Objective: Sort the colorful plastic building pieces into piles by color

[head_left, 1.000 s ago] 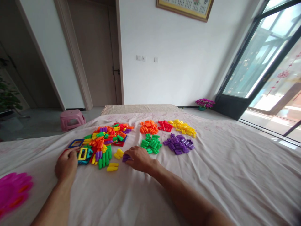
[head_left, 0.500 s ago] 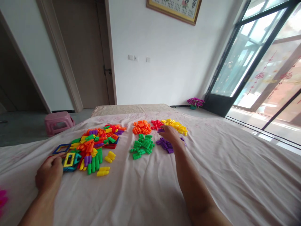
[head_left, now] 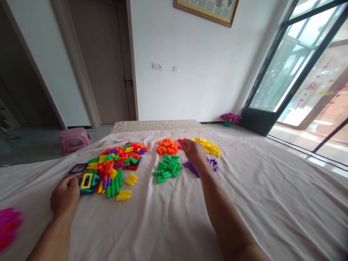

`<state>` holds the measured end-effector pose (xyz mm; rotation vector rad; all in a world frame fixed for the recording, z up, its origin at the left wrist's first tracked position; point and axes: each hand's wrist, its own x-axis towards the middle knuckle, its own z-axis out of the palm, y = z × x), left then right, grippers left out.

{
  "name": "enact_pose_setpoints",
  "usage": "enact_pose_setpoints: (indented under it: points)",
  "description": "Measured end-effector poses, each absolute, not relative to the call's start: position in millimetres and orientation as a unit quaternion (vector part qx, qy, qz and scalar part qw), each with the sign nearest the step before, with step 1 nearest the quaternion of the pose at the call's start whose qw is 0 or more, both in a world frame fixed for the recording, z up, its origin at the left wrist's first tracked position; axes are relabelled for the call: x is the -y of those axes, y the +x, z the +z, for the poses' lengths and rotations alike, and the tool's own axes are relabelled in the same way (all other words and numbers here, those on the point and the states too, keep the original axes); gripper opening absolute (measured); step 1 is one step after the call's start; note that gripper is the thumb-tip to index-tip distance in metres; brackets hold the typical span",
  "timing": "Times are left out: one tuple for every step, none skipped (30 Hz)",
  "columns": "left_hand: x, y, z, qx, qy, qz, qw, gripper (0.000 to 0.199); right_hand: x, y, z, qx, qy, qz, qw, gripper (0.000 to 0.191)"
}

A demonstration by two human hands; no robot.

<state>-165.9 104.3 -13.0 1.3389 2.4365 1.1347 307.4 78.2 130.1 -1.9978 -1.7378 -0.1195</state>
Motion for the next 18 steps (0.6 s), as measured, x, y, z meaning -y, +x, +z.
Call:
enact_pose_setpoints:
  points:
    - [-103.8, -164.9, -12.1, -0.811, 0.441, 0.379, 0.071, 0.055, -78.1, 291.6, 126.0, 0.672, -0.7, -0.034, 0.24, 0.029]
    - [-103.3, -163.9, -11.2, -0.813, 0.434, 0.381, 0.076, 0.053, -77.5, 275.4, 120.6, 0.708, -0.666, -0.022, 0.234, 0.028]
    - [-102.7, -162.8, -10.3, -0.815, 0.427, 0.383, 0.081, 0.051, -76.2, 259.3, 113.8, 0.743, -0.631, -0.007, 0.225, 0.028]
    - [-102.2, -161.8, -9.4, -0.815, 0.425, 0.384, 0.084, 0.05, -74.1, 243.7, 105.8, 0.773, -0.595, 0.009, 0.218, 0.028]
    - [-101.8, -160.9, -8.5, -0.815, 0.423, 0.386, 0.087, 0.05, -71.5, 228.7, 97.0, 0.8, -0.561, 0.023, 0.211, 0.03]
    - [-101.3, -160.1, -7.6, -0.816, 0.421, 0.386, 0.09, 0.05, -68.4, 214.6, 87.6, 0.824, -0.528, 0.033, 0.204, 0.032]
    - [-100.9, -159.5, -6.7, -0.817, 0.419, 0.386, 0.093, 0.051, -65.0, 201.7, 78.1, 0.847, -0.493, 0.04, 0.196, 0.034]
    - [-100.5, -159.0, -5.9, -0.817, 0.417, 0.385, 0.096, 0.051, -61.6, 189.9, 68.7, 0.865, -0.462, 0.043, 0.189, 0.038]
    - [-100.2, -158.6, -5.1, -0.818, 0.416, 0.385, 0.098, 0.051, -58.6, 179.4, 59.9, 0.881, -0.435, 0.04, 0.182, 0.042]
    - [-100.0, -158.4, -4.3, -0.819, 0.415, 0.384, 0.101, 0.052, -56.0, 170.1, 51.9, 0.892, -0.414, 0.034, 0.176, 0.046]
    - [-99.8, -158.3, -3.7, -0.819, 0.414, 0.383, 0.103, 0.052, -54.2, 162.2, 44.7, 0.9, -0.401, 0.024, 0.172, 0.049]
    - [-99.7, -158.3, -3.2, -0.82, 0.414, 0.382, 0.104, 0.052, -53.4, 155.5, 38.4, 0.904, -0.394, 0.015, 0.169, 0.051]
    - [-99.6, -158.5, -2.9, -0.82, 0.414, 0.381, 0.105, 0.052, -53.4, 150.2, 33.0, 0.905, -0.391, 0.007, 0.166, 0.051]
    - [-99.6, -158.7, -2.7, -0.819, 0.415, 0.381, 0.105, 0.052, -54.3, 146.2, 28.2, 0.905, -0.393, 0.006, 0.162, 0.049]
    - [-99.7, -158.9, -2.7, -0.819, 0.416, 0.381, 0.104, 0.052, -55.9, 143.3, 24.1, 0.904, -0.396, 0.009, 0.158, 0.047]
    - [-99.8, -159.2, -2.9, -0.818, 0.418, 0.382, 0.103, 0.052, -58.0, 141.6, 20.4, 0.902, -0.402, 0.017, 0.157, 0.044]
    - [-99.9, -159.5, -3.2, -0.817, 0.419, 0.382, 0.103, 0.051, -60.2, 140.9, 17.2, 0.898, -0.408, 0.029, 0.158, 0.043]
    - [-100.1, -159.9, -3.7, -0.817, 0.42, 0.382, 0.102, 0.051, -62.5, 141.1, 14.3, 0.894, -0.415, 0.044, 0.164, 0.042]
